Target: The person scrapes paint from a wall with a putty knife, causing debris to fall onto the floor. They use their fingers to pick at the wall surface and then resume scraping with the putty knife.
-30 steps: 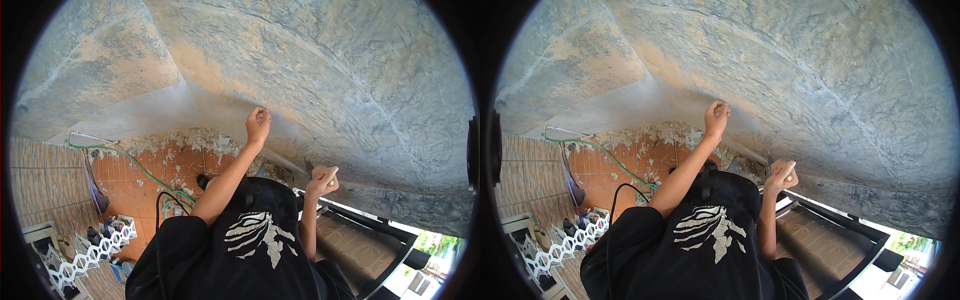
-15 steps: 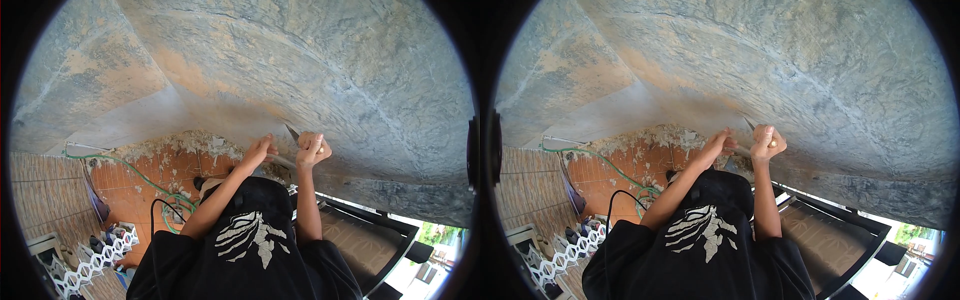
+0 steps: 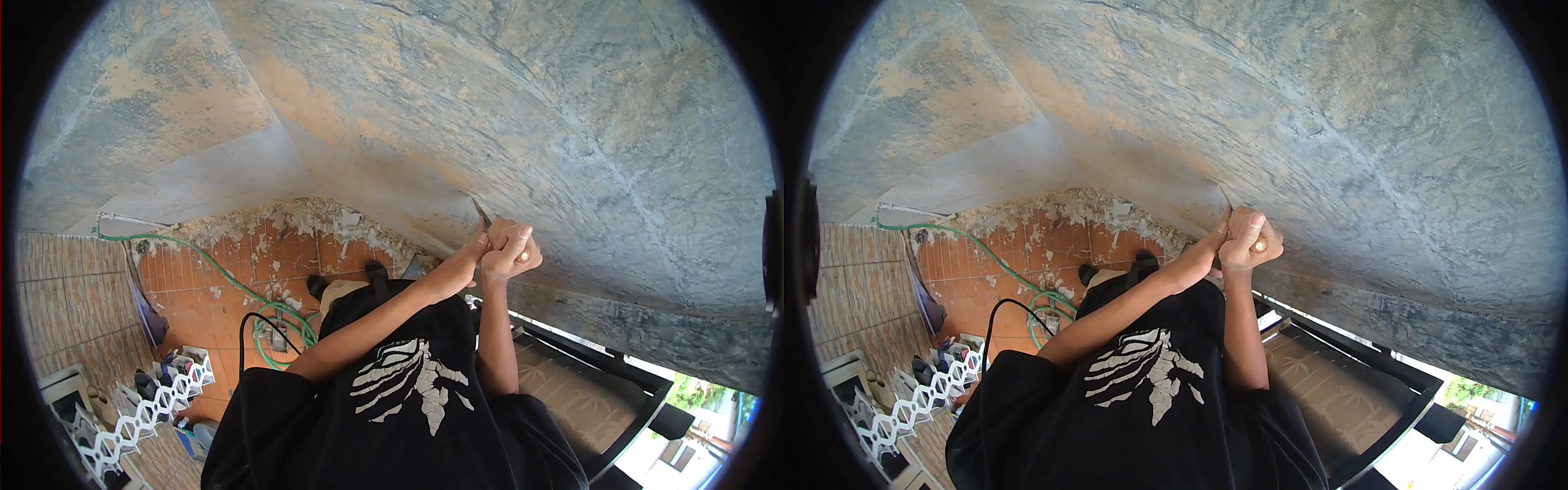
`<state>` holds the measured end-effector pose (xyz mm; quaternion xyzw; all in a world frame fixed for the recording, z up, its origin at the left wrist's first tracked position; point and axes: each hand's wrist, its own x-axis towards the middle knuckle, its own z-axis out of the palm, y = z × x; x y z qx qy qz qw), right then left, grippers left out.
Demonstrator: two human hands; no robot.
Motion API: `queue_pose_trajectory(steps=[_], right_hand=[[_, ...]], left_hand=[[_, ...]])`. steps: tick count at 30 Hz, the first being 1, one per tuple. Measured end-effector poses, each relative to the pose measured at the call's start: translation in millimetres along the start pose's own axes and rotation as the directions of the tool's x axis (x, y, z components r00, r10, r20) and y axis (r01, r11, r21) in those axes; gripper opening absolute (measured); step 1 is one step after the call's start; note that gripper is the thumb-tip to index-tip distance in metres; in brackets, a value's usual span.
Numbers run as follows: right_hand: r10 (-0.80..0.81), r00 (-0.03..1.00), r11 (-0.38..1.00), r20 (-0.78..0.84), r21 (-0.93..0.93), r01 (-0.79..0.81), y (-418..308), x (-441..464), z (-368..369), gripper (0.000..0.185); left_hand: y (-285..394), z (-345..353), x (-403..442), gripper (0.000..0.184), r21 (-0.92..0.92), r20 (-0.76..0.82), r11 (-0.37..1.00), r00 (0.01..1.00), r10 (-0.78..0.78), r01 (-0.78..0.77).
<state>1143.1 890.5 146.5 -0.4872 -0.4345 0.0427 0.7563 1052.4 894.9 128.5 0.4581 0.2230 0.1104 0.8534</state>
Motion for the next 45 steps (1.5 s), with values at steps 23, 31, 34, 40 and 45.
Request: queue_pose_trajectory(steps=[23, 31, 34, 40, 45], right_hand=[[-0.045, 0.999, 0.999, -0.029, 0.027, 0.046, 1.7, -1.1, 9.7, 0.050], [-0.139, 0.988, 0.982, -0.064, -0.135, 0.130, 11.2, -14.4, 13.2, 0.050], [-0.216, 0.976, 0.965, 0.012, -0.152, 0.216, 10.0, -15.1, 17.2, 0.051], [-0.228, 0.973, 0.962, 0.034, -0.144, 0.231, 11.1, -12.9, 22.9, 0.050], [-0.121, 0.993, 0.979, 0.006, -0.161, 0.120, 13.6, -24.9, 8.8, 0.047]], left_hand=[[-2.9, -4.7, 3.7, 0.067, 0.052, -0.045, 0.994, 0.994, 0.101, -0.099], [-12.3, -7.2, 4.7, 0.065, -0.047, -0.078, 0.995, 0.994, 0.079, -0.083], [-29.4, -12.8, 9.0, 0.064, -0.132, -0.100, 0.984, 0.990, 0.103, -0.116], [-36.6, -26.4, 10.5, 0.060, -0.260, -0.020, 0.965, 1.000, 0.023, -0.027], [-32.3, -18.6, 4.8, 0.057, -0.062, -0.096, 0.996, 0.994, 0.055, -0.062]])
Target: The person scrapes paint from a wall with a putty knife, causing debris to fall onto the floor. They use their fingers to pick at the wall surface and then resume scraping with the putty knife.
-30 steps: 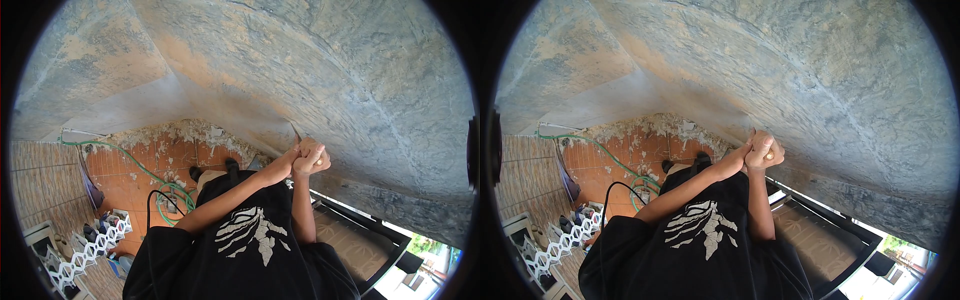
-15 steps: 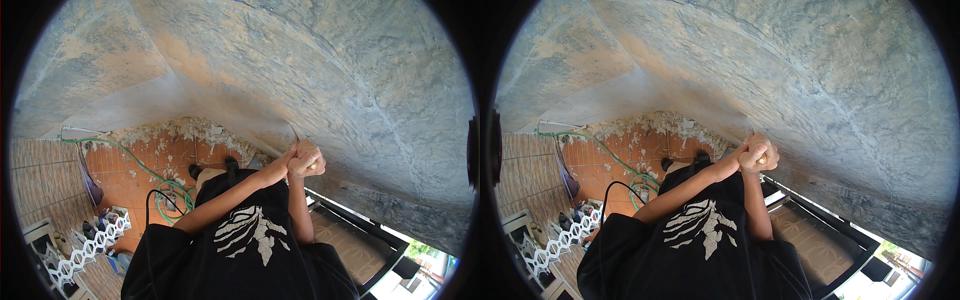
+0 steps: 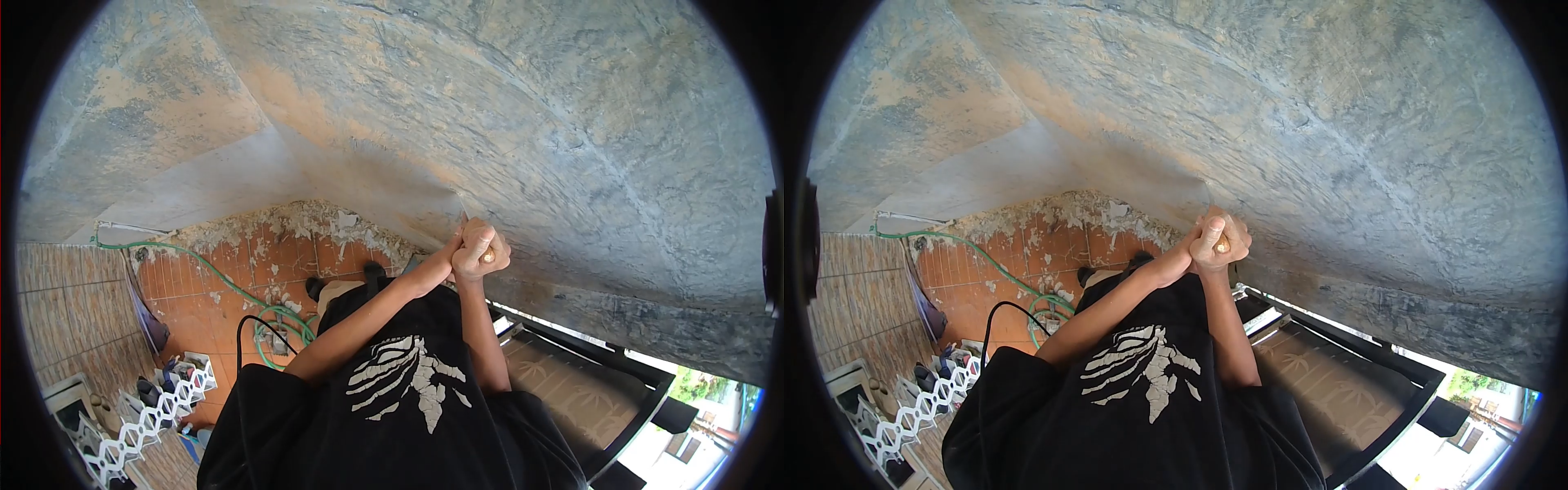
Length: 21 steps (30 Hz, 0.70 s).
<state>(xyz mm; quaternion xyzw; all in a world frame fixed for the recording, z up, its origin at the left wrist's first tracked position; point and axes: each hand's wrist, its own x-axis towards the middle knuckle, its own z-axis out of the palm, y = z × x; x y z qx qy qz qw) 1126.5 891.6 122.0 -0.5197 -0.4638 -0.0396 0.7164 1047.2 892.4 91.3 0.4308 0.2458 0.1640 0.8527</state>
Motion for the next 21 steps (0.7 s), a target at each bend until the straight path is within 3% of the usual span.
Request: queue_pose_trajectory(steps=[2, 4, 8, 15, 21], right_hand=[[0.030, 1.000, 1.000, 0.008, 0.006, -0.030, -6.0, 0.5, -1.8, 0.047], [0.015, 1.000, 0.999, -0.002, -0.031, -0.015, -13.6, 4.0, -3.5, 0.048], [0.039, 0.999, 0.997, -0.025, 0.068, -0.037, -14.5, 7.0, -1.8, 0.050], [0.049, 0.998, 0.994, -0.039, 0.101, -0.045, -4.0, 9.4, 3.3, 0.050], [0.010, 0.998, 0.998, -0.058, 0.068, -0.006, -1.8, 8.6, 5.7, 0.051]], left_hand=[[7.3, 1.3, -3.4, 0.059, 0.047, -0.014, 0.998, 0.999, 0.030, -0.029], [10.3, 1.9, -6.1, 0.055, -0.062, 0.116, 0.997, 0.993, -0.028, 0.036], [15.8, 6.2, -6.2, 0.060, -0.045, 0.135, 0.998, 0.990, -0.028, 0.034], [19.5, 6.8, -5.2, 0.063, -0.091, 0.121, 0.996, 0.993, 0.003, 0.008], [13.3, 9.7, -1.3, 0.061, -0.026, 0.008, 0.999, 1.000, 0.019, -0.019]])
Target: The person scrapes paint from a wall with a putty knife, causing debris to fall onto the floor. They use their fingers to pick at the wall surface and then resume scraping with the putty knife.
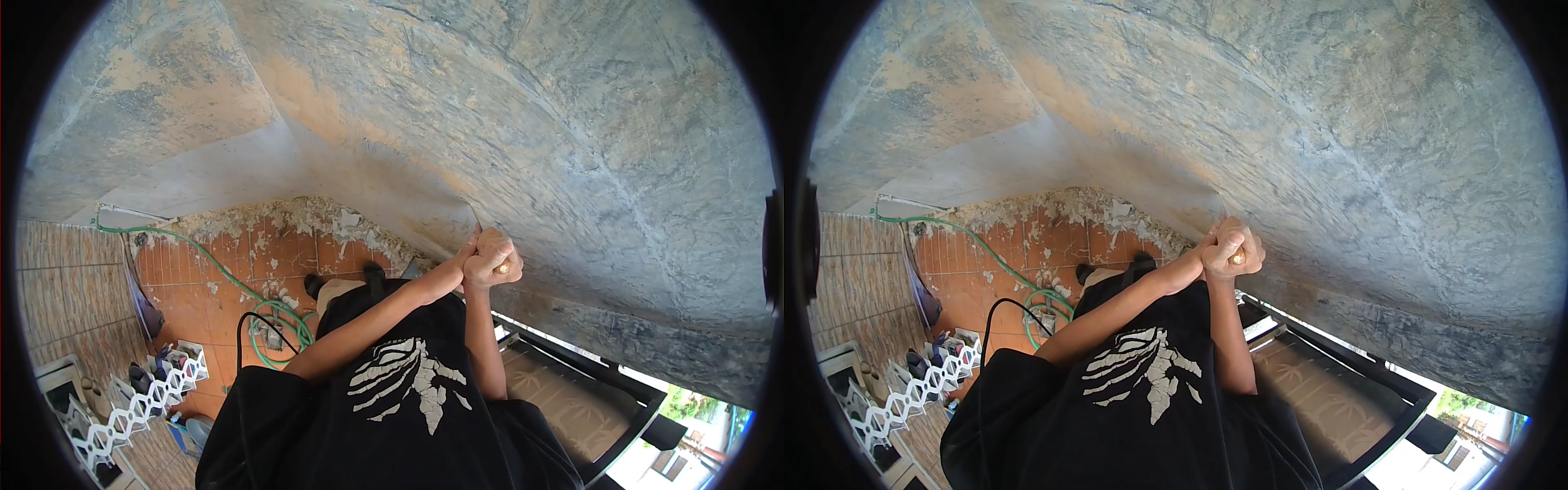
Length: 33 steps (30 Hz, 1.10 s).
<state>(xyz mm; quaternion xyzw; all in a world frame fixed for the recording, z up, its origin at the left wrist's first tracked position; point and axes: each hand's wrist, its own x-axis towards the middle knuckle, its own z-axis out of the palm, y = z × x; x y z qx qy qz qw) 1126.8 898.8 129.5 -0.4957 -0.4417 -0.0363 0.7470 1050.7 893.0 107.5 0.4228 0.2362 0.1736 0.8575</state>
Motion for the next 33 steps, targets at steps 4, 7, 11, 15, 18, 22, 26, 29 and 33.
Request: queue_pose_trajectory(steps=[4, 7, 11, 15, 18, 22, 26, 29, 33], right_hand=[[-0.022, 0.999, 0.999, -0.024, -0.041, 0.021, 3.8, -0.6, -2.7, 0.051], [0.053, 0.998, 0.998, -0.021, -0.037, -0.053, 30.6, -11.8, -1.0, 0.050], [0.062, 0.994, 0.988, 0.086, -0.149, -0.048, 23.8, -16.7, 8.3, 0.050], [0.234, 0.969, 0.972, 0.076, -0.030, -0.233, 8.7, -11.6, -8.1, 0.049], [0.260, 0.965, 0.954, 0.041, 0.145, -0.264, -2.5, -8.9, -21.0, 0.049], [0.233, 0.972, 0.947, -0.033, 0.237, -0.219, -5.2, -6.5, -17.1, 0.050], [0.152, 0.988, 0.974, 0.000, 0.169, -0.150, -2.2, -4.1, -12.4, 0.050], [0.144, 0.990, 0.972, 0.005, 0.186, -0.142, -2.9, -2.6, -13.1, 0.050], [0.158, 0.987, 0.972, -0.030, 0.180, -0.150, -7.6, -0.7, -13.2, 0.051]], left_hand=[[-1.9, -2.4, 4.4, 0.060, -0.046, 0.043, 0.995, 0.996, -0.085, 0.086], [3.4, -13.2, 7.8, 0.064, -0.007, 0.009, 0.992, 0.992, -0.129, 0.129], [-3.8, -21.5, 5.4, 0.046, -0.053, -0.123, 0.998, 0.992, -0.023, 0.016], [-3.6, -40.2, 8.7, 0.051, 0.296, -0.232, 0.950, 0.972, -0.031, 0.101], [5.5, -43.9, 7.7, 0.052, 0.259, -0.236, 0.965, 0.972, 0.022, 0.041], [7.9, -30.1, 11.1, 0.052, 0.192, -0.254, 0.977, 0.967, -0.037, 0.088], [4.1, -20.7, 14.0, 0.052, 0.199, -0.240, 0.980, 0.969, 0.050, -0.001], [0.3, -19.1, 13.8, 0.051, 0.317, -0.231, 0.945, 0.959, 0.163, -0.084], [-6.0, -17.5, 13.1, 0.050, 0.541, -0.182, 0.821, 0.927, 0.328, -0.184]])
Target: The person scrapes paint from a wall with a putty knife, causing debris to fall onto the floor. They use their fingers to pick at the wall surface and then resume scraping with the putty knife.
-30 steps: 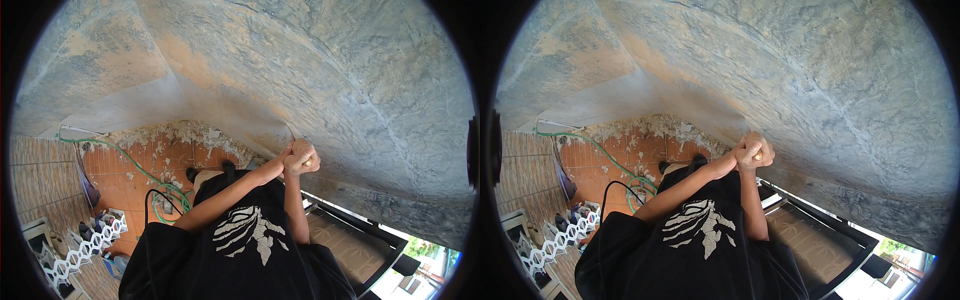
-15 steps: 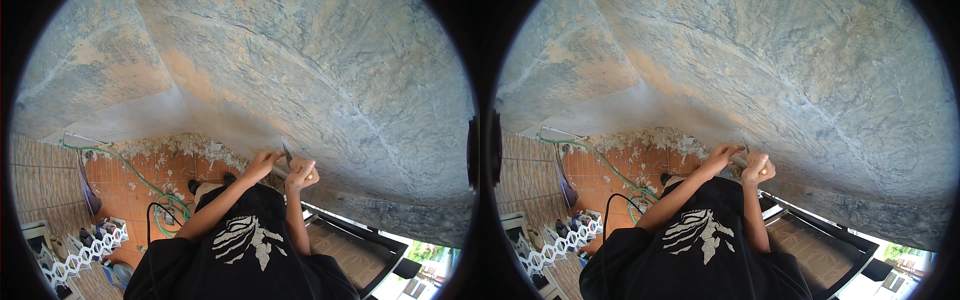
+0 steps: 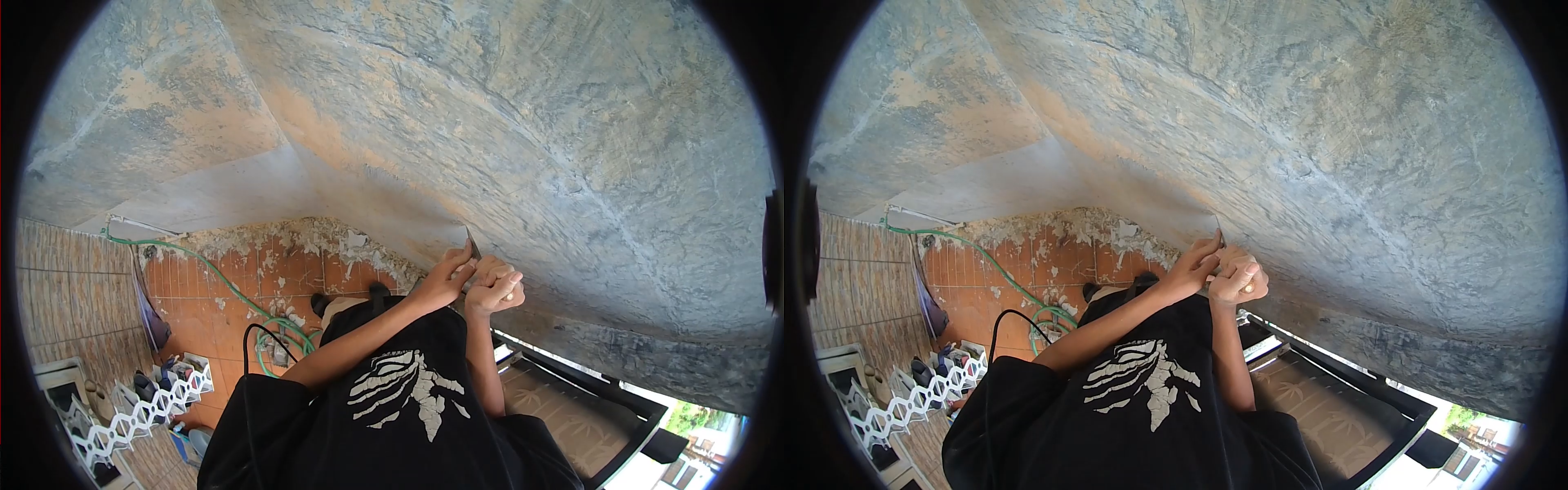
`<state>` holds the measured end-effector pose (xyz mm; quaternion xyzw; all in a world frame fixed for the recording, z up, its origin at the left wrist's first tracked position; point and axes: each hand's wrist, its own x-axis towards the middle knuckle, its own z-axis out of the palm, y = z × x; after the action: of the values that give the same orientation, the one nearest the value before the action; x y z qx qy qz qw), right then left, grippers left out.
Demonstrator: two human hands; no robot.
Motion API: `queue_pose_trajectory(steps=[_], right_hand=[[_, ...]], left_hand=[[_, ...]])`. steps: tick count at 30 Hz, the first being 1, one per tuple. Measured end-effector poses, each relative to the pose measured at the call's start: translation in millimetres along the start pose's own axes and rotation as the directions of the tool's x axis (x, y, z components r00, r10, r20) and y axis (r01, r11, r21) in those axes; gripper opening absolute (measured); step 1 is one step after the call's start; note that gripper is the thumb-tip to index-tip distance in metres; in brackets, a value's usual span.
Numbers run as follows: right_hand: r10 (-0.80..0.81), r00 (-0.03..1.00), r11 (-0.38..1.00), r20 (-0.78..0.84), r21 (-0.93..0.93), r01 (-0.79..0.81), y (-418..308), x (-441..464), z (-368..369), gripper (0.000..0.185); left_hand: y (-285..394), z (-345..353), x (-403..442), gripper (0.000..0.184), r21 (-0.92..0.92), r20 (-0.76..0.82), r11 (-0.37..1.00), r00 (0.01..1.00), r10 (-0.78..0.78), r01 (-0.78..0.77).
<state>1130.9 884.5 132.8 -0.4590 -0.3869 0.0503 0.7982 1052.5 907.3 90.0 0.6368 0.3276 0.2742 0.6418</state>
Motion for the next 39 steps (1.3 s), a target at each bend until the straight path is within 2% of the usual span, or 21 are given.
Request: queue_pose_trajectory(steps=[1, 3, 6, 13, 15, 19, 21, 22, 24, 25, 27, 28, 30, 31, 32, 33, 34, 36, 37, 38, 39], right_hand=[[0.003, 1.000, 1.000, 0.002, 0.000, -0.003, -1.2, 1.1, 0.2, 0.051], [0.027, 1.000, 1.000, -0.005, -0.014, -0.027, -2.7, 2.8, 0.6, 0.051], [0.021, 1.000, 0.999, -0.009, 0.043, -0.021, -2.3, 3.8, 2.1, 0.052], [0.026, 0.999, 0.996, 0.020, 0.083, -0.028, 1.5, 8.6, 0.6, 0.052], [0.038, 0.999, 0.998, 0.010, 0.051, -0.039, 3.1, 8.2, 4.3, 0.052], [0.007, 0.999, 0.999, 0.042, 0.046, -0.009, 6.3, 6.7, 6.8, 0.052], [0.007, 0.999, 1.000, 0.052, 0.023, -0.009, 11.2, 3.8, 4.5, 0.056], [0.005, 0.999, 1.000, 0.053, 0.027, -0.006, 14.0, 0.8, 3.4, 0.056], [-0.028, 0.994, 0.999, 0.104, -0.035, 0.032, 18.1, -2.3, 4.2, 0.053], [-0.042, 0.994, 0.999, 0.104, -0.022, 0.045, 20.1, -0.7, 5.7, 0.053], [-0.049, 0.996, 0.999, 0.068, 0.001, 0.049, 20.8, -1.5, 12.1, 0.053], [-0.056, 0.996, 0.998, 0.065, 0.014, 0.055, 21.6, -1.8, 15.7, 0.053], [-0.081, 0.989, 0.988, 0.121, -0.124, 0.096, 20.3, -1.0, 18.6, 0.054], [-0.090, 0.988, 0.987, 0.122, -0.122, 0.105, 21.7, -2.2, 18.8, 0.054], [0.062, 0.996, 0.994, 0.065, -0.098, -0.056, 25.4, -3.4, 21.4, 0.054], [0.212, 0.977, 0.976, 0.022, -0.055, -0.211, 29.6, -2.7, 28.0, 0.054], [0.201, 0.978, 0.979, 0.048, -0.023, -0.200, 30.0, -3.0, 34.2, 0.054], [0.018, 0.966, 0.982, 0.258, -0.185, 0.031, 19.4, -11.3, 41.6, 0.053], [-0.012, 0.943, 0.976, 0.332, -0.200, 0.083, 11.5, -11.1, 48.8, 0.050], [-0.010, 0.929, 0.983, 0.369, -0.168, 0.077, 14.0, -12.5, 58.5, 0.050], [0.103, 0.927, 0.989, 0.362, -0.134, -0.058, 17.8, -12.6, 66.0, 0.050]], left_hand=[[-1.8, 1.7, 0.5, 0.050, -0.001, -0.002, 1.000, 1.000, -0.003, 0.003], [-6.5, 5.4, 1.8, 0.046, -0.001, -0.068, 0.992, 0.990, 0.124, -0.124], [-11.8, 8.7, 1.7, 0.048, -0.057, -0.081, 0.985, 0.984, 0.161, -0.166], [0.0, 3.9, 1.6, 0.055, 0.024, 0.030, 0.998, 0.998, 0.060, -0.061], [-9.7, 8.6, 2.1, 0.048, 0.028, -0.065, 0.988, 0.986, 0.156, -0.155], [-19.8, 8.3, 1.2, 0.042, 0.083, -0.065, 0.969, 0.969, 0.237, -0.232], [-15.3, 6.4, -1.2, 0.035, -0.155, 0.049, 0.987, 0.998, -0.029, 0.036], [-20.4, 5.3, -0.7, 0.035, -0.153, 0.047, 0.988, 0.999, -0.026, 0.033], [-32.4, 1.6, 4.6, 0.031, -0.012, 0.152, 0.995, 0.983, 0.104, -0.103], [-36.6, 2.4, 6.2, 0.031, -0.002, 0.148, 0.993, 0.982, 0.117, -0.118], [-37.9, 4.3, 1.8, 0.033, -0.204, 0.173, 0.975, 0.983, -0.059, 0.094], [-39.3, 5.3, 2.6, 0.033, -0.194, 0.168, 0.977, 0.984, -0.052, 0.085], [-37.4, 9.1, 6.1, 0.037, 0.154, -0.016, 0.967, 0.978, 0.209, -0.204], [-38.0, 6.4, 6.5, 0.037, 0.153, -0.016, 0.965, 0.976, 0.217, -0.212], [-31.9, -2.2, 8.0, 0.041, -0.091, 0.006, 0.996, 1.000, -0.019, 0.020], [-24.5, -12.6, 11.2, 0.046, -0.316, 0.074, 0.916, 0.969, -0.236, 0.247], [-30.1, -20.7, 15.6, 0.046, -0.312, 0.038, 0.925, 0.976, -0.217, 0.218], [-54.0, -29.0, 11.3, 0.053, -0.020, 0.012, 0.997, 0.997, 0.080, -0.080], [-59.6, -33.2, 6.5, 0.035, -0.116, -0.038, 0.991, 0.998, 0.057, -0.061], [-54.8, -43.3, -1.1, 0.035, -0.117, -0.089, 0.991, 0.994, 0.057, -0.067], [-46.5, -51.3, -11.6, 0.038, -0.027, -0.181, 0.999, 0.983, -0.022, 0.017]])
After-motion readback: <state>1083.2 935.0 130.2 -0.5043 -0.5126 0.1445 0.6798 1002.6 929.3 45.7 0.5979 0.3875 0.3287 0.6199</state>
